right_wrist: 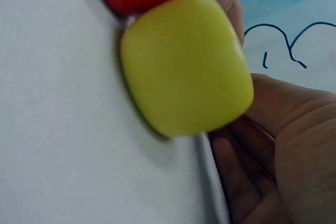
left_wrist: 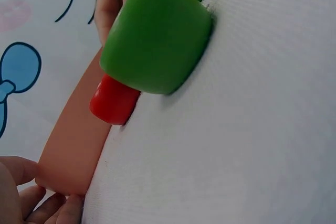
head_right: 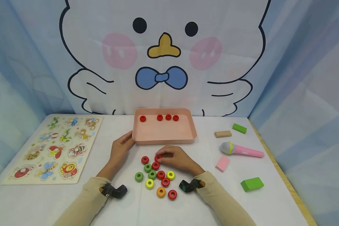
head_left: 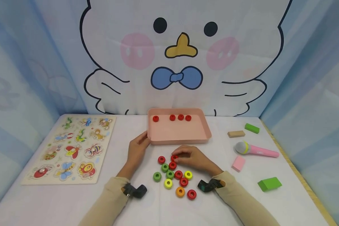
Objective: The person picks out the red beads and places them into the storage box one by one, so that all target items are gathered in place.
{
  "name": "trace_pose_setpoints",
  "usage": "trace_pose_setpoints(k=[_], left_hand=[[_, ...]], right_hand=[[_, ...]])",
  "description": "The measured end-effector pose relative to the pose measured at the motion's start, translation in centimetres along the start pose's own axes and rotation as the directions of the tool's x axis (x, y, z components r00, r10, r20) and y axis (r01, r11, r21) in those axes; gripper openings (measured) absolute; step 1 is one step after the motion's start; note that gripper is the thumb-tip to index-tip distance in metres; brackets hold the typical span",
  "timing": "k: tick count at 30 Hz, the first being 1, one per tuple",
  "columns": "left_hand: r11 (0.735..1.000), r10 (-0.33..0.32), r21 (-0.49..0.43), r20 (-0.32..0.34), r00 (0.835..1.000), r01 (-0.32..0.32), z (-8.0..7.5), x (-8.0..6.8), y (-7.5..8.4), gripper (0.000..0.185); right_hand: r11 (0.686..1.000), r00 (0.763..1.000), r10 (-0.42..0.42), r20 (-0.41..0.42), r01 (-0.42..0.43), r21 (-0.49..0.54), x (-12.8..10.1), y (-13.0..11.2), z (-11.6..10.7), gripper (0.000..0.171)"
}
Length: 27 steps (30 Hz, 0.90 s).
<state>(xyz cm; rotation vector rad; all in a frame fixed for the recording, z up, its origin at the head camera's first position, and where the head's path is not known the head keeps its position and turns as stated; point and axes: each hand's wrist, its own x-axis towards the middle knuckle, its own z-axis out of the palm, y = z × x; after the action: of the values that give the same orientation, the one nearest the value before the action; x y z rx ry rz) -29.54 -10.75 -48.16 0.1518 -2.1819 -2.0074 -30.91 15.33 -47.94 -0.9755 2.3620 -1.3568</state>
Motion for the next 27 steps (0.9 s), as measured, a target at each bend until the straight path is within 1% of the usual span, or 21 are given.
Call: trace_pose_setpoints(k=[3,7,13,14,18,20,21,22,25,27], left_hand=[[1.000,0.019,-0.018,-0.015,1.000,-0.019,-0.1,0.1,-0.1,0.043],[0.998,0.028,-0.052,-0.017,0.999,-0.029,0.1,0.1,0.0,0.043],[0.998,0.031,-0.048,-0.022,0.999,-0.032,0.1,0.0,0.0,0.042],[0.998,0.031,-0.046,-0.018,0.999,-0.032,0.0,-0.3,0.6,0.042],[0.998,0.022,-0.056,-0.010,1.000,-0.023,-0.3,0.0,0.4,0.043],[0.998,0.018,-0.053,-0.014,1.000,-0.018,-0.3,0.0,0.4,0.043],[0.998,0.012,-0.058,-0.019,1.000,-0.014,-0.3,0.3,-0.2,0.043],[0.998,0.009,-0.056,-0.021,1.000,-0.011,-0.2,0.3,-0.2,0.043],[0.999,-0.005,-0.041,-0.019,1.000,0.004,-0.1,0.2,-0.2,0.044],[0.999,-0.013,-0.042,-0.019,1.000,0.013,0.1,0.1,-0.2,0.044]], right_hand=[[0.999,1.000,-0.019,-0.001,0.019,-0.026,0.0,0.0,0.2,0.025],[0.998,1.000,-0.022,-0.006,0.021,-0.052,-0.1,0.0,0.1,0.025],[0.996,0.999,-0.040,0.003,0.040,-0.084,-0.1,-0.1,0.1,0.026],[0.996,1.000,-0.029,0.004,0.029,-0.083,-0.1,-0.7,0.1,0.027],[0.996,0.999,-0.011,0.030,0.014,-0.089,0.2,-1.2,-0.2,0.027],[0.993,0.999,-0.008,0.053,0.014,-0.116,0.3,-1.6,-0.6,0.027],[0.990,0.998,-0.019,0.067,0.028,-0.135,0.5,-1.3,-0.8,0.028],[0.987,0.997,-0.025,0.077,0.037,-0.156,0.6,-1.6,-1.2,0.028],[0.977,0.994,-0.029,0.101,0.049,-0.206,1.2,-3.0,-2.5,0.031],[0.973,0.994,-0.020,0.105,0.044,-0.228,2.2,-3.9,-3.6,0.032]])
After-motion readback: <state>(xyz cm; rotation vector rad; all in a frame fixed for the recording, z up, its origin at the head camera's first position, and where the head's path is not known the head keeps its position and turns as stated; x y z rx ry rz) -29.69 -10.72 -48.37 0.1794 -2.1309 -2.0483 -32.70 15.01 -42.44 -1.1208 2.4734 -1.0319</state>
